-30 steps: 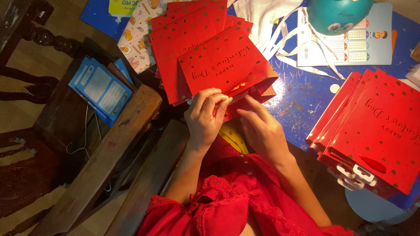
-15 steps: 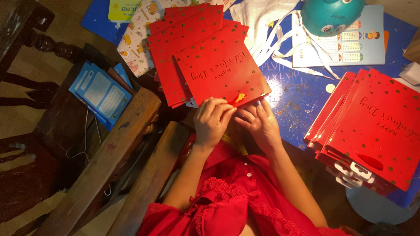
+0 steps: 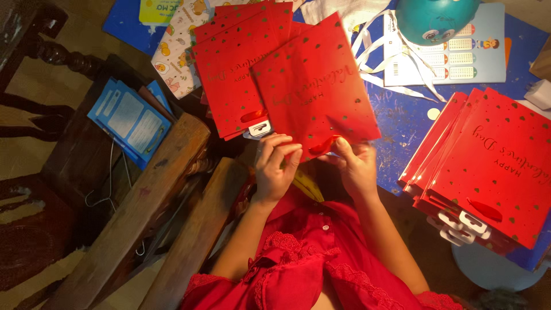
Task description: The person assembles red Valentine's Day gift bags by hand, folding and inserting white plastic handles into the side slots. The person repeatedly picks up flat bags, folds them into shape, and secures the handles, stacking completed bags on the table.
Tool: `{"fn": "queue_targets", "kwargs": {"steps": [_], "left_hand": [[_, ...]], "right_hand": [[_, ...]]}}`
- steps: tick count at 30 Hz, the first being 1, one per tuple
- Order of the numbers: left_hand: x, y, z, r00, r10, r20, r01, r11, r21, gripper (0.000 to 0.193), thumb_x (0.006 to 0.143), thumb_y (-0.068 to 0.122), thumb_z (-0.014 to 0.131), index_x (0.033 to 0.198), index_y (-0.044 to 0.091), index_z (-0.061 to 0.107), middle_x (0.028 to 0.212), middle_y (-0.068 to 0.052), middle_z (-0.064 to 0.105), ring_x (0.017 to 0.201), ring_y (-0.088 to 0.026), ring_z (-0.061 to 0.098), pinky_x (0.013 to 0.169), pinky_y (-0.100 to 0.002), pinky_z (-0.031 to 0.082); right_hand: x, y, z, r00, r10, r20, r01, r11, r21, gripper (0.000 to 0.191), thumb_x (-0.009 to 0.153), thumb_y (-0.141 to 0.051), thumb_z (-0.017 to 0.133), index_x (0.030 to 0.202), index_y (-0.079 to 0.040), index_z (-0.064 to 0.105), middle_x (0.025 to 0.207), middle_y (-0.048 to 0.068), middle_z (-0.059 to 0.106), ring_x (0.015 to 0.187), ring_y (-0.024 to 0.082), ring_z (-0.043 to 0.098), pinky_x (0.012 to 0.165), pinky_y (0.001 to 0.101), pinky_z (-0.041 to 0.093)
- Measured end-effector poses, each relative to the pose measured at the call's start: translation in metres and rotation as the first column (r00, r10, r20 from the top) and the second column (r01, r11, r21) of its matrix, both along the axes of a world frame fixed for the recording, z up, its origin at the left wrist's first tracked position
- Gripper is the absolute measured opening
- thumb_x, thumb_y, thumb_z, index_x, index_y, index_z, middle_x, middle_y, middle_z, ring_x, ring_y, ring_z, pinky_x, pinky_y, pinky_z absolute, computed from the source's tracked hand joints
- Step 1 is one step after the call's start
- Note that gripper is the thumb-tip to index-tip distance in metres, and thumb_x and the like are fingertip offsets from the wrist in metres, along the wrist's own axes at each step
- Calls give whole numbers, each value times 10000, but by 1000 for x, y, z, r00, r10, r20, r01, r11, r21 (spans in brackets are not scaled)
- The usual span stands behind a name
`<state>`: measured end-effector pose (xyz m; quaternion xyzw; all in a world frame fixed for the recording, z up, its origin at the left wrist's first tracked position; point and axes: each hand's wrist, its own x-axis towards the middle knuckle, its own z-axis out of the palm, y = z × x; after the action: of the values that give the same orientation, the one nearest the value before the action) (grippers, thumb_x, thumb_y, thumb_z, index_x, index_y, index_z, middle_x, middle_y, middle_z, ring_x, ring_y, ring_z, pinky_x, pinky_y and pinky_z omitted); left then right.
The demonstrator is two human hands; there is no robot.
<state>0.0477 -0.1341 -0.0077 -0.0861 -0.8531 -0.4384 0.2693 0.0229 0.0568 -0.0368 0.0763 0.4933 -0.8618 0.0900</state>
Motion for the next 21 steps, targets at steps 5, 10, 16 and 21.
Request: {"fn": "queue_targets", "kwargs": {"steps": [5, 10, 16, 21], "left_hand": [[-7, 1, -10, 949, -239, 206, 109, 862, 495, 397, 1089, 385, 549, 1346, 91, 623, 1366, -65, 641, 1263, -236, 617, 1107, -395, 505], [-21, 2, -21, 821, -570, -22, -78, -152, 985, 697, 1052, 556, 395, 1561, 80, 376, 1573, -73, 470, 1442, -253, 464, 1184, -434, 396], [-14, 5, -37, 849, -501, 165, -145, 78, 986, 538, 1072, 311, 511, 1540, 60, 422, 1526, -56, 485, 1386, -206, 477, 1169, -406, 387], [-11, 4, -52, 887, -404, 224, -137, 233, 963, 407, 1069, 164, 593, 1439, 7, 533, 1376, -76, 603, 1252, -185, 549, 1103, -358, 434]], "right_hand": [[20, 14, 29, 905, 52, -423, 245, 748, 616, 294, 1036, -30, 608, 1318, 8, 682, 1131, 127, 767, 1006, 293, 722, 907, 438, 557], [28, 14, 29, 647, 364, -670, 600, 300, 742, 346, 882, -18, 723, 1211, -123, 730, 1323, 184, 670, 1225, 362, 672, 1089, 524, 523], [45, 9, 6, 627, 397, -670, 678, 147, 721, 356, 851, -116, 833, 1180, -219, 744, 1366, 94, 602, 1306, 345, 542, 1165, 571, 374], [58, 7, -3, 698, 359, -620, 643, 69, 763, 391, 864, -90, 833, 1224, -209, 735, 1404, 88, 594, 1356, 356, 493, 1199, 586, 313]]}}
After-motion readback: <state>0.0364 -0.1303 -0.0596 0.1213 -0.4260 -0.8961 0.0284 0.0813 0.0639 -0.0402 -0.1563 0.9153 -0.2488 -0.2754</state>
